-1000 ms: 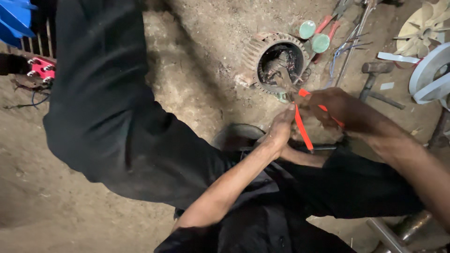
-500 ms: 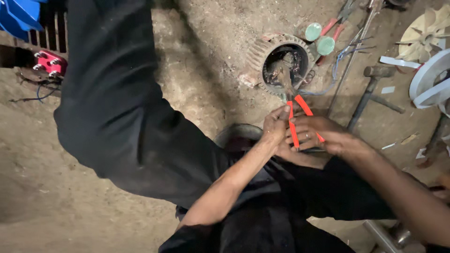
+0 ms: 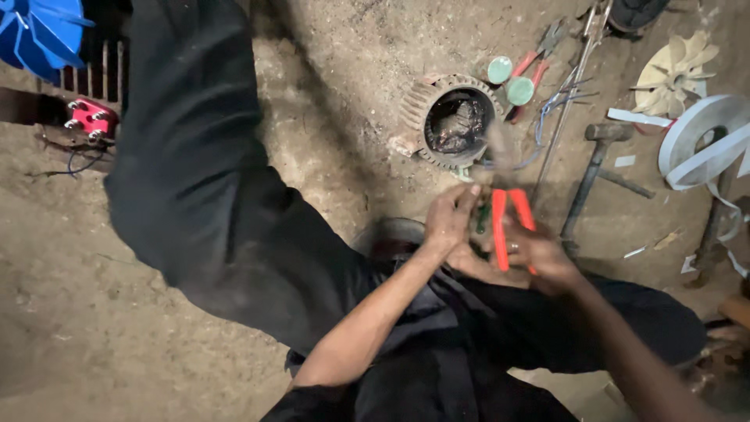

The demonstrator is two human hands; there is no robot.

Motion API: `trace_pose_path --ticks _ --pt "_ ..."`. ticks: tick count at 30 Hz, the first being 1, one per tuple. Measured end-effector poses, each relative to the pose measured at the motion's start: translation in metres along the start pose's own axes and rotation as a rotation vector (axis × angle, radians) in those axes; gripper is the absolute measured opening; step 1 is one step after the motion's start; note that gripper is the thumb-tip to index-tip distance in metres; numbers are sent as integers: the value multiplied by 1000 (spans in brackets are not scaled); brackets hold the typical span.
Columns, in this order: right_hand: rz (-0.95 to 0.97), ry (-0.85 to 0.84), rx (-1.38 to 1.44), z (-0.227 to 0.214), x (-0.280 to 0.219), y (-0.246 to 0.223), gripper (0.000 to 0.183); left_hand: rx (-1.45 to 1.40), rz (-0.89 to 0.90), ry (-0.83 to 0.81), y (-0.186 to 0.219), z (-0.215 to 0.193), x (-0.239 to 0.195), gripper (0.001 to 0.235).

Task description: The person sits on the floor and uses pliers and a screwdriver to manipulate wires and components inside a circular electrical part, likely a motor stator. The person repeatedly pulls and adjusts wires within the component's slots.

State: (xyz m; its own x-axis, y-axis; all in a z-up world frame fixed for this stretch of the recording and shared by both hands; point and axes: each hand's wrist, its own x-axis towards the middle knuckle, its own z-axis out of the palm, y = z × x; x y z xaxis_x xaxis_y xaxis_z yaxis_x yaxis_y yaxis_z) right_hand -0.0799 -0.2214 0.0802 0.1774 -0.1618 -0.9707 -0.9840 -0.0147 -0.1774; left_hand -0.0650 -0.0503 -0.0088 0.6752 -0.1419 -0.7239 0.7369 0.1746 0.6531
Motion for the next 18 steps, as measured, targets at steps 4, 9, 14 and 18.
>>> trace_pose_path --ticks 4,9,14,18 --pt "-394 120 274 -76 41 60 19 941 324 332 50 -35 16 30" --pt "-416 245 465 -125 159 97 8 1239 530 448 96 -36 57 83" --pt "-298 386 657 -119 230 121 9 1139 445 350 82 -32 69 85" --pt "-179 526 645 -117 230 119 7 1107 629 382 73 -38 77 80"
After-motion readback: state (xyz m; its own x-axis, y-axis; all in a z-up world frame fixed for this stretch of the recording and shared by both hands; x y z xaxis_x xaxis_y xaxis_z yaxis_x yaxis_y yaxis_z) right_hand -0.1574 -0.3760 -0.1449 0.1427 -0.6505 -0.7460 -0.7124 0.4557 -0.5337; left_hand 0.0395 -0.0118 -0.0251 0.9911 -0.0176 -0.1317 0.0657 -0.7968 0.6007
